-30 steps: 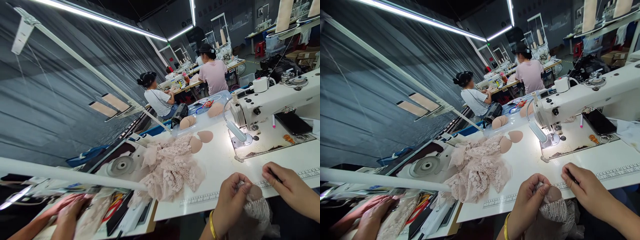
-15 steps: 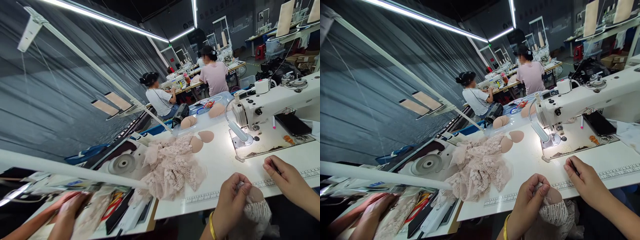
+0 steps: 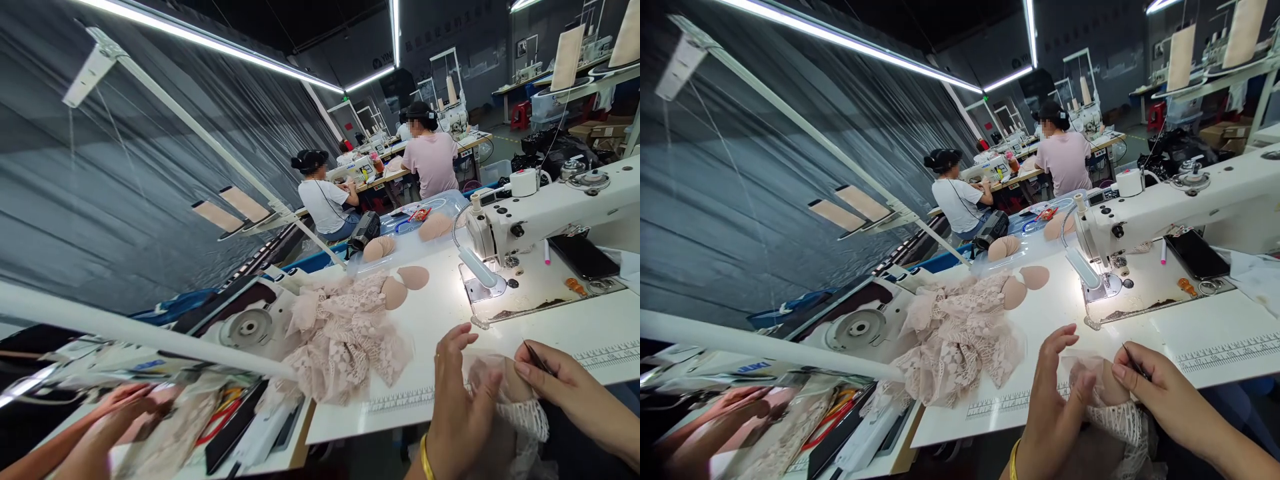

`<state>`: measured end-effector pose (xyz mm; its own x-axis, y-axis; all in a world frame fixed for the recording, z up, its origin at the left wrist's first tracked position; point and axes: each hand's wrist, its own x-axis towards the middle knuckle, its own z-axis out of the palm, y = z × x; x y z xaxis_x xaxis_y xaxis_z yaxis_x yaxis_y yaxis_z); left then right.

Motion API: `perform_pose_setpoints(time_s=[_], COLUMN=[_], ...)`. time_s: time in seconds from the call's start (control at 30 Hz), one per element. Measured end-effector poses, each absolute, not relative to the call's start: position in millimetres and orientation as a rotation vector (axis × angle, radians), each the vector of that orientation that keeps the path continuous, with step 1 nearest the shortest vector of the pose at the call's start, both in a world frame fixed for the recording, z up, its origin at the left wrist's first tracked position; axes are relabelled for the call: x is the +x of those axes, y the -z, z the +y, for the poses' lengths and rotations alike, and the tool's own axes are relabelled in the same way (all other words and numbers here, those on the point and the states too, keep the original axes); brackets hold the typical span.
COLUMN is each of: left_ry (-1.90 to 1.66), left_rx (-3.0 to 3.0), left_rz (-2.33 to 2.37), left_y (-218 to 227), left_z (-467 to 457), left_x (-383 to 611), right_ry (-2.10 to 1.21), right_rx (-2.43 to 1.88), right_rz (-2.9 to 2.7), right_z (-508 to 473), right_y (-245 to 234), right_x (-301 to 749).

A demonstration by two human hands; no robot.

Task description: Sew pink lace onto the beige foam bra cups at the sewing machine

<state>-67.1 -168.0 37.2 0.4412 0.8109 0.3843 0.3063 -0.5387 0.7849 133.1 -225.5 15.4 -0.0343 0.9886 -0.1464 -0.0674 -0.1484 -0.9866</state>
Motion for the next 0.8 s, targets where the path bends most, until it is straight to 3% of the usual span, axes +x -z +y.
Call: perform_pose_setpoints(time_s=[0.1,0.2,0.33,0.43,0.6,0.8], left_ry=[-1.348,-1.313,-0.977,-0.852,-0.798,-0.825], left_rx=[2.398,2.462,1.937,1.584,1.445,1.4], left_rz=[0.838,0.775,1.033,1.108,1.041,1.053], left_y=[-17.5,-8.2,-23.5,-38.2,-47.7,-50.9], left_z=[-182.2,-181.6,-166.7,-162.9,-175.0,-192.3], left_x=[-59.2,-57.5,-68.0,-70.4,-60.1,-61.2], right_ry=[-1.409,-1.3,-0.649,-0.282,-0.593,-0.456], right_rx=[-1.245,-1.354,-1.727,-1.665,-1.421,-1.474], right_rz=[-0.966,-1.087,-1.441,-1.582,-1.736,-1.47], right_z=[-223.9,-217.9,-206.8,-208.3,-225.7,-231.5], right_y=[-14.2,-4.8,7.4,0.3,-27.7,-16.9], right_x=[122.6,133.9,176.7,187.3,138.7,124.4])
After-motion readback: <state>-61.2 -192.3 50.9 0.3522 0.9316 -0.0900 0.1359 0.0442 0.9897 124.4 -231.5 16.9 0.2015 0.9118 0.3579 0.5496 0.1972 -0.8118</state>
